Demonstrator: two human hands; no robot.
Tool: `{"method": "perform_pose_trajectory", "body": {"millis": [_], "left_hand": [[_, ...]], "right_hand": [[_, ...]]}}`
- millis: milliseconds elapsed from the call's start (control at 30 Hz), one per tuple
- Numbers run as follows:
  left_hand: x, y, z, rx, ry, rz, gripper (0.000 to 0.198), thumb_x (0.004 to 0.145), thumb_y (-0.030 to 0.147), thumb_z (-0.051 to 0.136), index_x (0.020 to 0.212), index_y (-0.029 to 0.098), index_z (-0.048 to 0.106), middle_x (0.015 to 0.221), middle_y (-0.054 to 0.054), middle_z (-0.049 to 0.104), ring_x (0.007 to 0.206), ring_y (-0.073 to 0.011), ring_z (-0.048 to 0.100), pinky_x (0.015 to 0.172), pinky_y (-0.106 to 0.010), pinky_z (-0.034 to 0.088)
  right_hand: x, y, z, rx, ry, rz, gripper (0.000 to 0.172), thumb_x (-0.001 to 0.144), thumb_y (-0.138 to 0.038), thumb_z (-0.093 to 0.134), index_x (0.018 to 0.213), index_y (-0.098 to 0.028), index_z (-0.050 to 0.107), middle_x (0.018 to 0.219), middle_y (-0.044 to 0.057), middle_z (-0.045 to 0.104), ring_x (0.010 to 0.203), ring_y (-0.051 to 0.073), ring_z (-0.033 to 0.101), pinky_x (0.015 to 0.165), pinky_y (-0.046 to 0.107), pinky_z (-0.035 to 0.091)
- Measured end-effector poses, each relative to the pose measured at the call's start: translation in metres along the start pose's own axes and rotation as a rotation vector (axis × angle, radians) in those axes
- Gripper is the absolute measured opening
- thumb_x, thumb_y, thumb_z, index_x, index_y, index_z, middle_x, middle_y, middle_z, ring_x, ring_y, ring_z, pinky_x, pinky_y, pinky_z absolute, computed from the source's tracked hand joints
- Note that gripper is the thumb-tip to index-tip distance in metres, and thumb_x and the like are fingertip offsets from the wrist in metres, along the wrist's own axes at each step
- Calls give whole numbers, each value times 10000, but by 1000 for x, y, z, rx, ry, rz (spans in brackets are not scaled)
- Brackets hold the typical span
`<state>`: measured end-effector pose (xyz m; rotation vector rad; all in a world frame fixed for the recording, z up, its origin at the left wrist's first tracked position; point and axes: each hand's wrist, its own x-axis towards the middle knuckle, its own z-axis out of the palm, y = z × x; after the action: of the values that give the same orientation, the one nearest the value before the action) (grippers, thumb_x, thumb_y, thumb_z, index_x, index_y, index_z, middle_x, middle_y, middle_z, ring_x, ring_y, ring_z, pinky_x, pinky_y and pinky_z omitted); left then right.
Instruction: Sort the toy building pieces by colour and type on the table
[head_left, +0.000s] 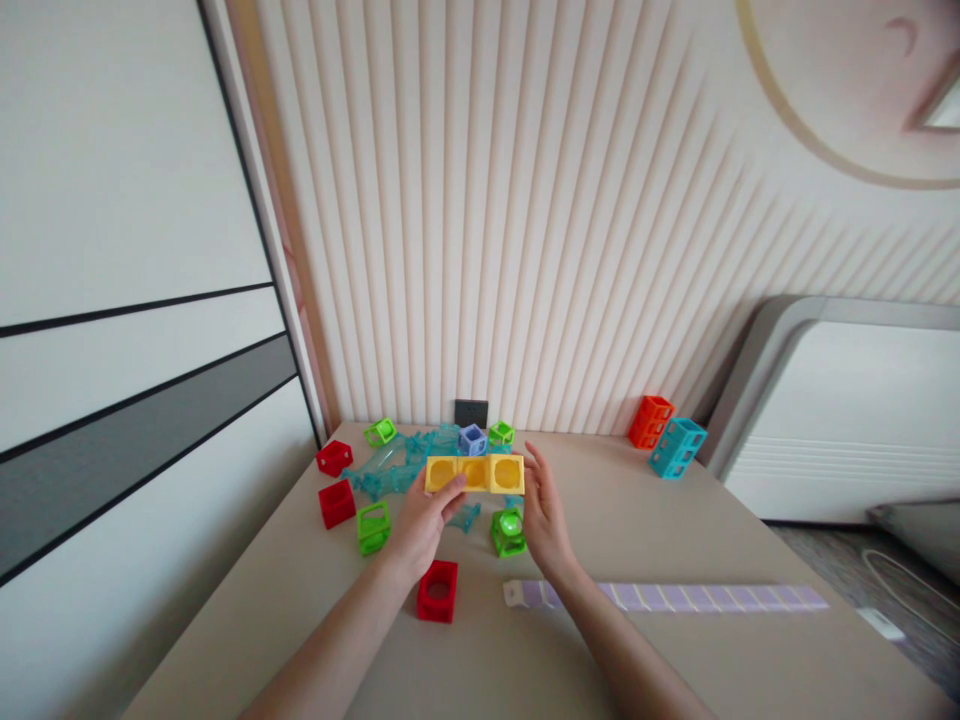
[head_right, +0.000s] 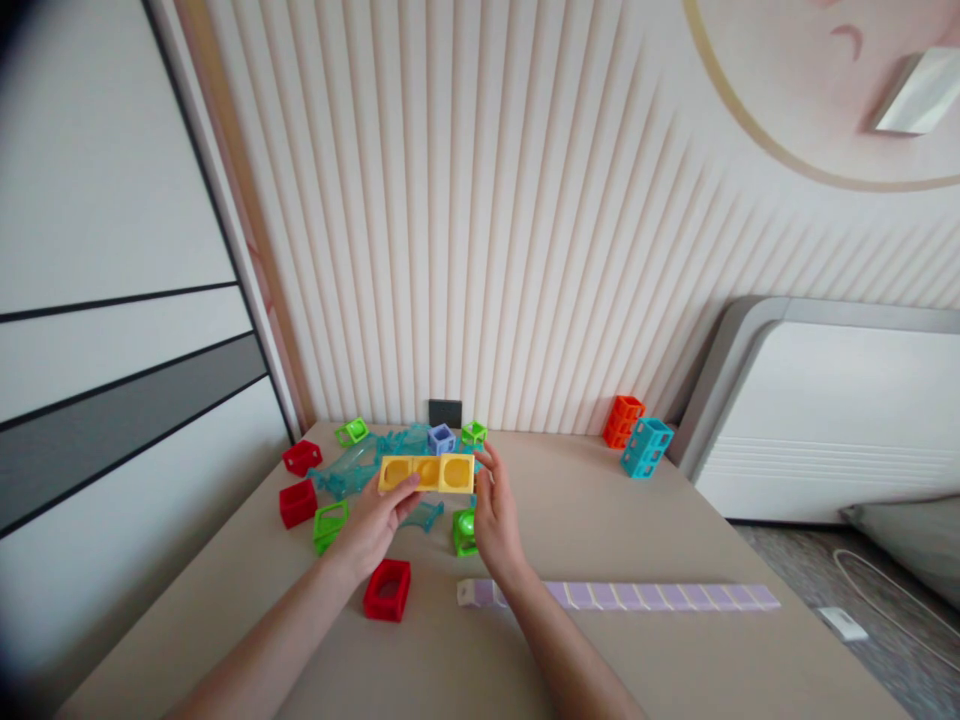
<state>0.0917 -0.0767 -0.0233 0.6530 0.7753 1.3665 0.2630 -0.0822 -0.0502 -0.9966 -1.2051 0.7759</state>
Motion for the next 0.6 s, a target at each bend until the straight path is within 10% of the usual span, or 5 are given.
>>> {"method": "perform_pose_trajectory", "body": {"millis": [267, 600], "left_hand": [[0, 2, -4, 93, -104, -19, 471, 634, 303, 914, 1012, 179, 660, 1000, -51, 750, 863, -177, 718, 719, -261, 608], [-1, 2, -6, 107, -238, -26, 487, 710, 350, 860, 1117, 203, 636, 1066, -61, 736, 939, -208, 712, 766, -303, 589]], "right_hand": [[-19, -11, -10, -17, -259, -71, 583, 967, -562, 494, 1476, -302, 381, 1558, 76, 403, 1391, 262, 441, 1072, 402, 453], [-2, -19, -9, -436, -152, -310, 554, 954, -665, 345, 1208, -196, 498, 1017, 84, 669, 875, 239, 658, 772, 338, 512]]}}
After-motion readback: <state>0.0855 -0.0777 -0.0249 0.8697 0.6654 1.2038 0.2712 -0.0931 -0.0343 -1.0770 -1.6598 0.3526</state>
